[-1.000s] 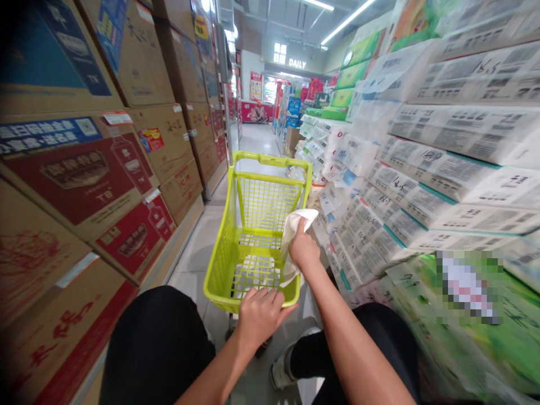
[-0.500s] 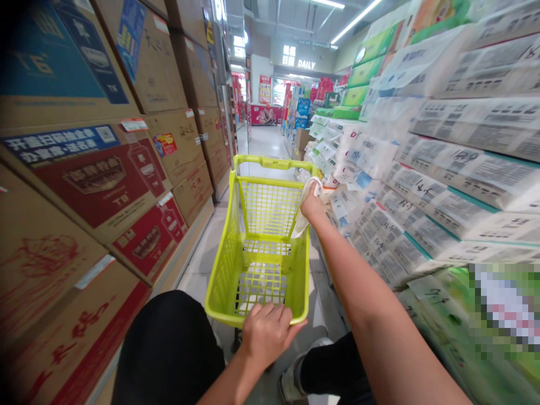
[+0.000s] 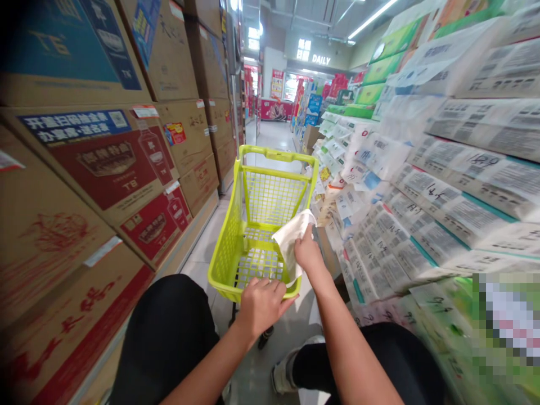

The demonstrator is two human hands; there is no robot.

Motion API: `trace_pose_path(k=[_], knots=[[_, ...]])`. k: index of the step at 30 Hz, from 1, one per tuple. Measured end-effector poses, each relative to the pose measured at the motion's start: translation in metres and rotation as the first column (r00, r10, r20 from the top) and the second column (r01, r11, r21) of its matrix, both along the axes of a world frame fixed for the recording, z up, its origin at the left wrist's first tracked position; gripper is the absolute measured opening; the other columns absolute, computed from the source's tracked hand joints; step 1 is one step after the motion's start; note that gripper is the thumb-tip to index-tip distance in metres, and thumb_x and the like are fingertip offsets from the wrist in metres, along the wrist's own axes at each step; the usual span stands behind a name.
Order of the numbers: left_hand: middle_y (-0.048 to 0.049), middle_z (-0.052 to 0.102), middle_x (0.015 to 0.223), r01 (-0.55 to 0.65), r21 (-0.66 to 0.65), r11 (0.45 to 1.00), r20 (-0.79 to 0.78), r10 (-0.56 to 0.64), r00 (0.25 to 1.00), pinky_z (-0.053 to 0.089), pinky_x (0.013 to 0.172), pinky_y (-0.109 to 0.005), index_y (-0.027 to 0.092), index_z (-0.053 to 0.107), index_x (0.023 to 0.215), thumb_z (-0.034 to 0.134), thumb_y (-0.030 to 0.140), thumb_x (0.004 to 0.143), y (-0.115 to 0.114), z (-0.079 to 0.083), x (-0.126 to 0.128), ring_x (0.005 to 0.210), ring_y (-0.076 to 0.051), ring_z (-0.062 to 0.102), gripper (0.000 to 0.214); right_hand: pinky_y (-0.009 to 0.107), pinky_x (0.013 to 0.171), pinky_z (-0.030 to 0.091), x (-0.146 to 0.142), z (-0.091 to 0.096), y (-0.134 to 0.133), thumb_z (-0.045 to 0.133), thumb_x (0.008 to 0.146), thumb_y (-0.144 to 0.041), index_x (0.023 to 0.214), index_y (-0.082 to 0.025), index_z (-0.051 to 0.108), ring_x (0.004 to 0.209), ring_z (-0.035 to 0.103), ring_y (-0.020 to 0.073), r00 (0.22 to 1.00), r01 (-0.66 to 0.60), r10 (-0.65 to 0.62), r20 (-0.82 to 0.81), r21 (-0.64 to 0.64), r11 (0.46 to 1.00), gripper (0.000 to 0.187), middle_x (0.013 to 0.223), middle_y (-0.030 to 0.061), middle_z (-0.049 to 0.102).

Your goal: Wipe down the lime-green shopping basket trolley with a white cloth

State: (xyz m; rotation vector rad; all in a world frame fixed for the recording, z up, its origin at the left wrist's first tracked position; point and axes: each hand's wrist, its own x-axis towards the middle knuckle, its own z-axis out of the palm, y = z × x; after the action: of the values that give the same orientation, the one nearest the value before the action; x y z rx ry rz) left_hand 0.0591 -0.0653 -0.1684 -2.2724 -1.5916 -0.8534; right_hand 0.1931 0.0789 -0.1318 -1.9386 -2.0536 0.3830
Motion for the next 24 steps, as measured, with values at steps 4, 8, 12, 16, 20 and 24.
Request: trace_pose_path(k=[4, 8, 12, 16, 20, 24], knots=[[-0.0003, 0.059, 0.065, -0.001, 0.048, 0.999, 0.018, 0.000, 1.000, 0.025, 0.066, -0.037, 0.023, 0.052, 0.075, 0.050, 0.051, 0.093, -0.005, -0.005, 0.013, 0.067, -0.019, 0.053, 0.033, 0.046, 0.089, 0.046, 0.001, 0.012, 0.001, 0.032, 0.096, -0.032, 0.155, -0.014, -0.019, 0.101, 0.066, 0.0316, 0.987, 0.030, -0.022, 0.161, -0.047, 0.998, 0.080, 0.119, 0.0210, 0.065], [-0.0004, 0.058, 0.065, -0.002, 0.067, 0.998, 0.026, 0.000, 1.000, 0.026, 0.066, -0.037, 0.022, 0.052, 0.076, 0.051, 0.050, 0.093, -0.003, -0.004, 0.020, 0.067, -0.019, 0.053, 0.033, 0.044, 0.088, 0.047, 0.001, 0.022, 0.022, 0.031, 0.096, -0.029, 0.154, -0.017, -0.022, 0.104, 0.065, 0.0313, 0.980, 0.041, -0.028, 0.199, -0.059, 0.997, 0.079, 0.120, 0.0206, 0.064], [-0.0009, 0.058, 0.065, -0.017, 0.078, 0.997, 0.031, 0.014, 0.999, 0.026, 0.066, -0.037, 0.022, 0.052, 0.075, 0.056, 0.049, 0.090, -0.003, -0.001, 0.022, 0.067, -0.018, 0.052, 0.032, 0.045, 0.089, 0.047, -0.004, 0.032, 0.059, 0.034, 0.094, -0.027, 0.152, -0.014, -0.025, 0.104, 0.065, 0.0312, 0.980, 0.070, -0.061, 0.187, -0.041, 0.997, 0.083, 0.120, 0.0218, 0.064], [0.0000, 0.057, 0.065, -0.020, 0.094, 0.995, 0.031, 0.017, 0.999, 0.026, 0.066, -0.036, 0.022, 0.052, 0.074, 0.059, 0.049, 0.088, -0.010, -0.003, 0.023, 0.066, -0.018, 0.052, 0.032, 0.046, 0.089, 0.046, -0.007, 0.043, 0.099, 0.033, 0.094, -0.028, 0.153, -0.014, -0.023, 0.107, 0.064, 0.0326, 0.979, 0.113, -0.114, 0.171, 0.018, 0.993, 0.082, 0.122, 0.0236, 0.062], [0.0011, 0.056, 0.064, -0.022, 0.110, 0.994, 0.044, 0.017, 0.999, 0.027, 0.065, -0.036, 0.022, 0.051, 0.074, 0.061, 0.051, 0.086, -0.021, -0.005, 0.028, 0.064, -0.018, 0.050, 0.033, 0.047, 0.090, 0.046, -0.006, 0.051, 0.138, 0.032, 0.097, -0.033, 0.154, -0.018, -0.021, 0.109, 0.062, 0.0349, 0.972, 0.170, -0.180, 0.151, 0.073, 0.983, 0.080, 0.127, 0.0236, 0.059], [0.0019, 0.056, 0.065, -0.012, 0.096, 0.995, 0.062, 0.006, 0.998, 0.027, 0.065, -0.035, 0.022, 0.050, 0.076, 0.065, 0.051, 0.083, -0.032, -0.004, 0.031, 0.063, -0.017, 0.049, 0.033, 0.047, 0.090, 0.046, -0.002, 0.061, 0.172, 0.037, 0.097, -0.036, 0.154, -0.020, -0.021, 0.108, 0.062, 0.0348, 0.969, 0.199, -0.215, 0.123, 0.131, 0.971, 0.083, 0.125, 0.0218, 0.060]])
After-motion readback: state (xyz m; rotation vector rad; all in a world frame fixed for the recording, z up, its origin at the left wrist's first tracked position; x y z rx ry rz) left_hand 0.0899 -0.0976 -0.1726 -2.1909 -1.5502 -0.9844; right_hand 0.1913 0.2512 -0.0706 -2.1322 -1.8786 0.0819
